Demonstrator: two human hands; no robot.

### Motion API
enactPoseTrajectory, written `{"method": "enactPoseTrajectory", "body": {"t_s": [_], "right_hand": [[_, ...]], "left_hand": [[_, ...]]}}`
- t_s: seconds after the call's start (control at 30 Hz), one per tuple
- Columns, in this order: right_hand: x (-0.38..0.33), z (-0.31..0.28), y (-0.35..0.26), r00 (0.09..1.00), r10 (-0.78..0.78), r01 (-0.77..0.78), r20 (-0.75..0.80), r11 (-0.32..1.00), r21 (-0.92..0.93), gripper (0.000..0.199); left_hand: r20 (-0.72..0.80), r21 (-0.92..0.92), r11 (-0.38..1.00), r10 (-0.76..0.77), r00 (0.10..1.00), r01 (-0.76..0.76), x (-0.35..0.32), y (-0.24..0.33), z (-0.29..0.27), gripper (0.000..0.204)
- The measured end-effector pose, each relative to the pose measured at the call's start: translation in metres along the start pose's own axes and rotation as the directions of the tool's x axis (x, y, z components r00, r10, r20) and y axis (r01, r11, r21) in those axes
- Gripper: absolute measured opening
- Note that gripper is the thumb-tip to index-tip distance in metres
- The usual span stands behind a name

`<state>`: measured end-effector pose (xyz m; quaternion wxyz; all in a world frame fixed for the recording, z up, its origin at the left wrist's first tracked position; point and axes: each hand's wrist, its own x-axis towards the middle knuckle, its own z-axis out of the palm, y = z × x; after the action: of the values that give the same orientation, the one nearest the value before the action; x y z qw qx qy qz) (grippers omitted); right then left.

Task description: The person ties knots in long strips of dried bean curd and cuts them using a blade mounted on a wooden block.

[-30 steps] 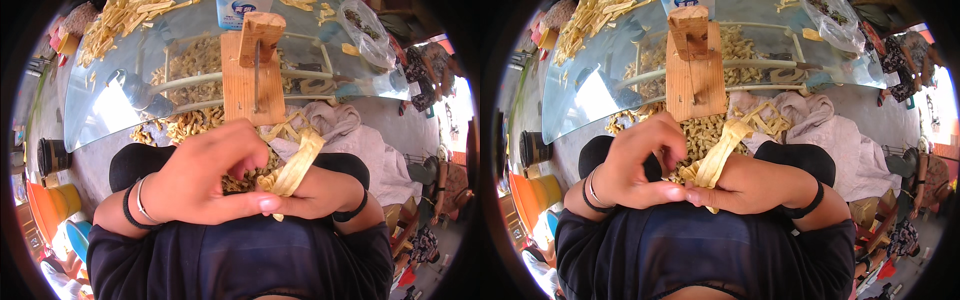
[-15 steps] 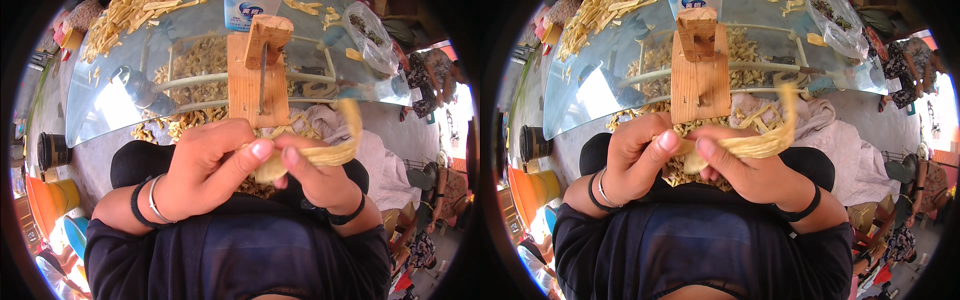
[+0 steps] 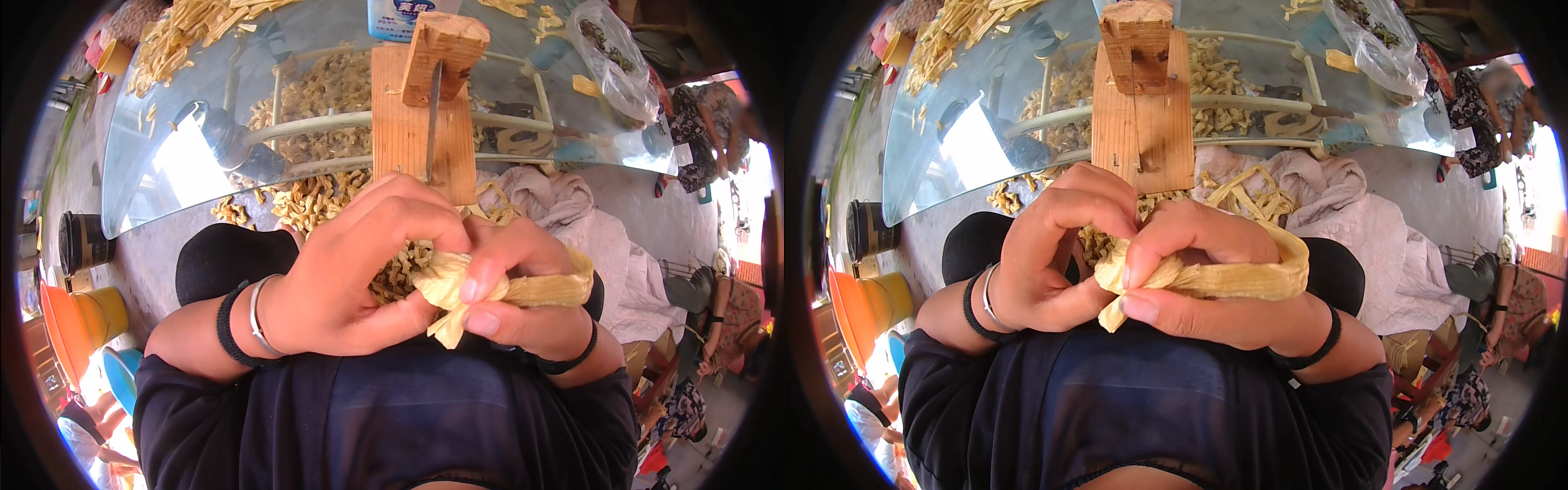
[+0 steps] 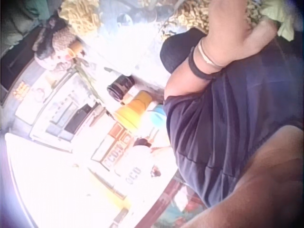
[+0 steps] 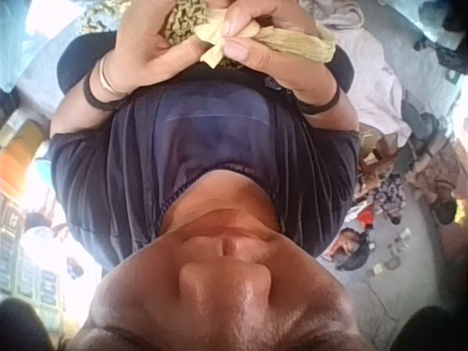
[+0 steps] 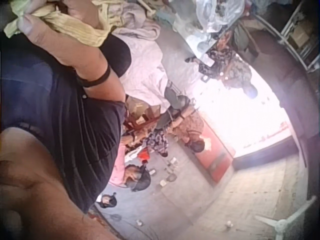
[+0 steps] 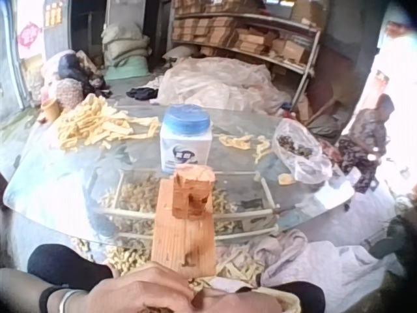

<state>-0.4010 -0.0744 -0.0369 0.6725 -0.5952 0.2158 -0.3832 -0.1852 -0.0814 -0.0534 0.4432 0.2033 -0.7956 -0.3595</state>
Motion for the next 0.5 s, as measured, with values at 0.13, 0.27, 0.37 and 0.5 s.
{"method": "enactPoseTrajectory", "body": {"t_s": [0.13,0.27,0.37,0.5], "right_hand": [[0.006,0.001,0.001,0.944,-0.322,0.316,0.07,0.825,-0.469,0.033],[0.004,0.007,0.013,0.893,-0.449,0.318,-0.006,0.642,-0.698,0.04],[0.0,0.006,0.019,0.881,-0.471,0.29,-0.033,0.595,-0.749,0.044],[0.002,0.007,0.022,0.867,-0.495,0.316,-0.052,0.629,-0.71,0.046]], "left_hand": [[-0.072,-0.521,0.8,-0.39,0.918,0.299,-0.002,0.018,0.005,0.042],[-0.077,-0.419,0.784,-0.533,0.843,0.457,0.002,0.03,0.002,0.045],[-0.245,0.148,0.98,-0.097,0.965,0.136,0.002,0.036,0.014,0.031],[-0.171,0.084,0.993,-0.063,0.983,0.078,-0.001,0.037,0.013,0.019]]}}
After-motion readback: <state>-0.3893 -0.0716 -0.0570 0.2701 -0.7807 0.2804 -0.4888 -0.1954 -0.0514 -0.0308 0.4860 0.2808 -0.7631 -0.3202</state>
